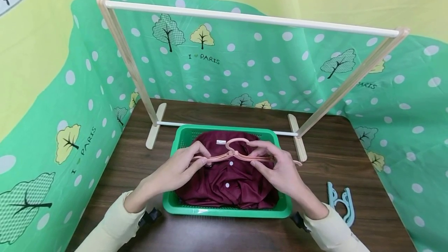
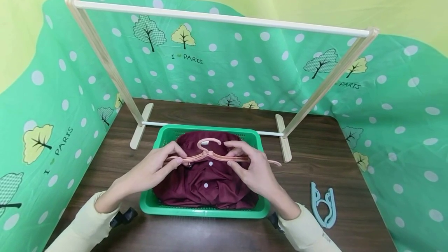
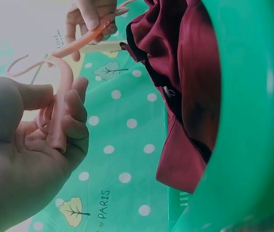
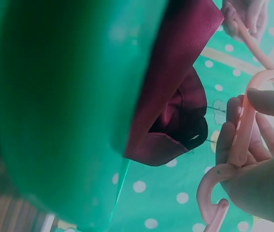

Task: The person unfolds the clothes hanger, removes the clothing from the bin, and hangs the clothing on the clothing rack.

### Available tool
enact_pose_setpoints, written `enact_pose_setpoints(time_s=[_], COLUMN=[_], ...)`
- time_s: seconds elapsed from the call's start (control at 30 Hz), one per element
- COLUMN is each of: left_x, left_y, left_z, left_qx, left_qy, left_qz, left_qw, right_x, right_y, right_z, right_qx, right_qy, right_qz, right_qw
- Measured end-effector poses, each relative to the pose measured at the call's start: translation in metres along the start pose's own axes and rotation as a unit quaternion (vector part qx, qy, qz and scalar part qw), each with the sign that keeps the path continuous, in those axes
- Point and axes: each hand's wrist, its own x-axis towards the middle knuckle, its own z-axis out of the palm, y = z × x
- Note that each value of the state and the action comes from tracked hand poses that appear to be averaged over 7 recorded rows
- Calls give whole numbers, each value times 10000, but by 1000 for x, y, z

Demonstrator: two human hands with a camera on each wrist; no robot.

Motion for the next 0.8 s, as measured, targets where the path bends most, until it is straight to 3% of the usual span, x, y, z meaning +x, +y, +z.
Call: enact_pose_setpoints(time_s=[0.33,0.47,0.57,0.63,0.8], left_x=[2,3,3,3,1], left_y=[0,-4,-3,-1,1], left_z=[1,0,-2,-4,-8], left_qx=[-16,-453,-1029,-1388,-1618], left_qy=[343,828,1068,1075,900], left_qz=[254,437,421,289,35], left_qw=[9991,9946,9880,9841,9827], right_x=[-1,-1,-2,-2,-3], right_y=[1,1,1,1,1], right_z=[-2,-4,-4,-5,-7], right_qx=[-72,-8,41,51,58], right_qy=[122,168,227,263,269], right_qz=[154,207,237,260,329], right_qw=[9998,9996,9995,9993,9991])
